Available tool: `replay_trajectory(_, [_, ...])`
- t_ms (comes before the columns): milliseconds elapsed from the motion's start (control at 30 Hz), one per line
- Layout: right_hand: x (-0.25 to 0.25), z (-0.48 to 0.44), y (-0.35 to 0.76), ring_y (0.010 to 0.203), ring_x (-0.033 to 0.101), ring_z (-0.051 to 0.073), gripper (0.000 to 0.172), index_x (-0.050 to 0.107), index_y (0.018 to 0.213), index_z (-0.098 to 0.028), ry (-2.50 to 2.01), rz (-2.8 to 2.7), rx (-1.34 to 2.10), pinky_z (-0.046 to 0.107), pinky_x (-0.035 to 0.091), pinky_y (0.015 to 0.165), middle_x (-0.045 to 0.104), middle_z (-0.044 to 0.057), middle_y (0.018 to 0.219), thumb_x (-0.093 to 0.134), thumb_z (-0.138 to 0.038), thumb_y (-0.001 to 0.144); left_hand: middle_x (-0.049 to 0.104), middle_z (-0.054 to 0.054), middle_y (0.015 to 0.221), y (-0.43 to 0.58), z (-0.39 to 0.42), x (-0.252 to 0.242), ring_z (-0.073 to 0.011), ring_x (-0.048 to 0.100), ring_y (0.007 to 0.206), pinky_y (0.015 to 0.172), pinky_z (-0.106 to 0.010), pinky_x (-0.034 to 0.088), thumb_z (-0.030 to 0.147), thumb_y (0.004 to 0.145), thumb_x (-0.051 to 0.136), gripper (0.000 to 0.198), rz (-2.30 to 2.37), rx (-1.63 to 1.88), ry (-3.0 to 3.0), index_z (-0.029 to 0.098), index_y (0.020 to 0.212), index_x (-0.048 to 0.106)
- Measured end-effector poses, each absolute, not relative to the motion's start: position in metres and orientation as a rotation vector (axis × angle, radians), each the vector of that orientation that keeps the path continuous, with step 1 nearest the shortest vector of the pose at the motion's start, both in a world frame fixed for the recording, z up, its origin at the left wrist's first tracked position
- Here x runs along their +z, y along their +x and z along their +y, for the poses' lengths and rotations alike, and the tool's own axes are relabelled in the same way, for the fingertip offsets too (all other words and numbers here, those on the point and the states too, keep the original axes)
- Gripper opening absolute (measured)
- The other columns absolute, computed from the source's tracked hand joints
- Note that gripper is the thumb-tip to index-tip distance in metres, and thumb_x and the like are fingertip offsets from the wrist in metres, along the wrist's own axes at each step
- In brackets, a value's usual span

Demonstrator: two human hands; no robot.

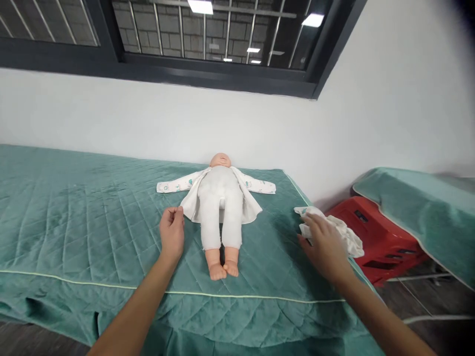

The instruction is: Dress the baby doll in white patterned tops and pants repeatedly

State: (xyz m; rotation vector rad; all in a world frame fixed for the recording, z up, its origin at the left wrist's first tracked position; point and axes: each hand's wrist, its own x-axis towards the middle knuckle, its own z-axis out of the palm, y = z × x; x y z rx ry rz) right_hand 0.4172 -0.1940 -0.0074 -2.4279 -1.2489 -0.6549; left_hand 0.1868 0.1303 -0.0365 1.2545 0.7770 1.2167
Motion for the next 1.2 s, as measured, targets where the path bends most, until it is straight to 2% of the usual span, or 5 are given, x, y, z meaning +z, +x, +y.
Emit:
replay_trajectory(333, [0.026, -0.249, 0.481, 0.086, 0.067, 0.03, 0.033, 0.062, 0.102, -0.018, -2.935, -0.923, -0.021, 0.034, 0.046, 0.07, 0.07, 0.015, 0.099, 0.059, -0.043, 0.08, 0.052, 0.004, 0.063, 0.174, 0.109, -0.024, -0.0108, 0.045, 0.059, 0.057, -0.022, 0.036, 0.043, 0.087, 0.058, 0.027, 0.736, 1.092, 1.556, 0.019, 0.077, 0.058])
replay_trajectory(567, [0.091, -0.175, 0.41, 0.064, 0.058, 0.018, 0.023, 0.065, 0.08, -0.019, -2.25, -0.867, 0.376, 0.027, 0.043, 0.057, 0.066, 0.001, 0.07, 0.064, -0.041, 0.077, 0.069, -0.003, 0.091, 0.166, 0.048, 0.034, -0.0167, 0.063, 0.082, 0.076, -0.029, 0.05, 0.036, 0.092, 0.056, 0.017, 0.215, 0.883, 2.032, 0.021, 0.097, 0.064])
replay_trajectory(733, [0.139, -0.126, 0.326, 0.073, 0.063, 0.019, 0.024, 0.07, 0.09, -0.018, -1.617, -0.755, 0.749, 0.029, 0.05, 0.061, 0.072, 0.005, 0.085, 0.07, -0.039, 0.077, 0.039, -0.011, 0.15, 0.16, 0.025, 0.065, -0.0293, 0.04, 0.139, 0.112, -0.047, 0.039, 0.035, 0.08, 0.072, 0.078, -0.119, 0.902, 2.271, 0.031, 0.148, 0.033])
replay_trajectory(1067, [0.156, -0.093, 0.257, 0.063, 0.062, 0.016, 0.022, 0.066, 0.083, -0.016, -1.304, -0.578, 0.872, 0.027, 0.054, 0.055, 0.068, 0.004, 0.075, 0.063, -0.038, 0.086, 0.049, -0.012, 0.133, 0.115, 0.031, 0.084, -0.0264, 0.047, 0.129, 0.11, -0.044, 0.039, 0.025, 0.091, 0.057, 0.043, 0.093, 1.395, 2.153, 0.025, 0.133, 0.048])
replay_trajectory(1200, [0.163, -0.087, 0.234, 0.074, 0.066, 0.017, 0.011, 0.061, 0.09, -0.018, -1.153, -0.664, 0.719, 0.028, 0.059, 0.066, 0.067, 0.004, 0.079, 0.053, -0.026, 0.09, 0.052, -0.011, 0.129, 0.097, 0.006, 0.076, -0.0272, 0.051, 0.123, 0.104, -0.043, 0.043, 0.034, 0.082, 0.071, 0.055, 0.125, 1.276, 1.955, 0.026, 0.131, 0.047])
